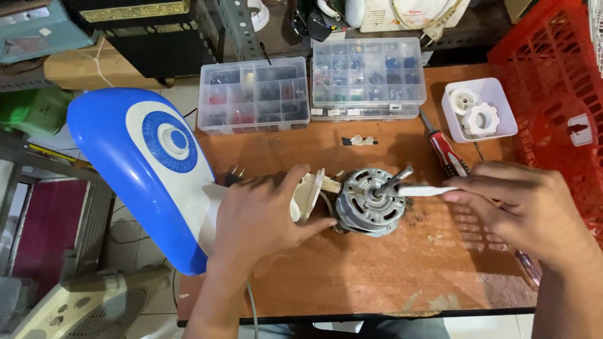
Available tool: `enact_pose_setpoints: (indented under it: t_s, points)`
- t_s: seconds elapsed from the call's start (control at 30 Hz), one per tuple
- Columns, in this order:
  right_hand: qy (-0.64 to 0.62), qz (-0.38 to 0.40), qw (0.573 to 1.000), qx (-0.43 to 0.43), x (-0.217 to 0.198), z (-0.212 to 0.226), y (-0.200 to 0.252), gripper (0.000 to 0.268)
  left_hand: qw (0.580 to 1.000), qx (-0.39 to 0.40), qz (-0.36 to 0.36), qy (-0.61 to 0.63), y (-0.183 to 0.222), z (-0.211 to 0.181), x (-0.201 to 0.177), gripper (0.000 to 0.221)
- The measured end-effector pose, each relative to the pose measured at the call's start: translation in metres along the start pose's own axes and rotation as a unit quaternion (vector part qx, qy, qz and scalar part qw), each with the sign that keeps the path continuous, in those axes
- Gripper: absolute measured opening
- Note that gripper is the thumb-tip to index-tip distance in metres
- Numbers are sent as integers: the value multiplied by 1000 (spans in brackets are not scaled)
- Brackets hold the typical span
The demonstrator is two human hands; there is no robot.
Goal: Cleaning a disassembled fan motor using a toothbrush to remove dust and debris from the housing and internal components.
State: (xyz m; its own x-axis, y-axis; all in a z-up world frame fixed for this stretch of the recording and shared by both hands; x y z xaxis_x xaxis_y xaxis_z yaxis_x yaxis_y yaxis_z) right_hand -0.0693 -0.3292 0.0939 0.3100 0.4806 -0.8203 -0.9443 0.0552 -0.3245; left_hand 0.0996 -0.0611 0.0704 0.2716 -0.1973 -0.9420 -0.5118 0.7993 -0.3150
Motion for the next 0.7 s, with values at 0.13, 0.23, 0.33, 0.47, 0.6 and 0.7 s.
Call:
enact_pose_setpoints:
  t_s: [0.13, 0.23, 0.33, 0.47, 0.6, 0.7]
  points:
    - [-128, -3, 991, -46, 14, 14, -4, 19, 999, -2, 34, 12, -2, 0, -1, 88]
    - [-55, 48, 994, -83, 24, 21, -14, 15, 1000, 3, 25, 13, -1, -2, -4, 85]
    - [-35, 64, 997, -18, 18, -11, -3, 11, 1000, -3, 23, 20, -2, 0, -3, 84]
    - [-54, 20, 997, -46, 19, 24, -17, 18, 1000, 1, 9, 26, 0, 0, -1, 80]
    - [-11, 58, 997, -56, 31, -4, -6, 16, 999, 0, -7, 36, 2, -2, -3, 80]
    - [8, 0, 1000, 14, 9, 5, -8, 21, 1000, -3, 1, 26, -2, -1, -1, 80]
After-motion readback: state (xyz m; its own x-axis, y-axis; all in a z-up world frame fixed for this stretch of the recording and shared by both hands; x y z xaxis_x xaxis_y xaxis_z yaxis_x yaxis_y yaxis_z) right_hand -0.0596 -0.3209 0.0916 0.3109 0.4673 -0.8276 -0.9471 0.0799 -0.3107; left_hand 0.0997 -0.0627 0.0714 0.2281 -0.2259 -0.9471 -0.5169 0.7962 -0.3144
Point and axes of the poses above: each hand's wrist, its own y-axis away from the middle knuckle, its own x-axis out of the palm, z = x × y, the point moved 5 cm from there along -y, towards the middle knuckle, and after that the axes turned 9 degrees about -y, right-handed, at the moved point
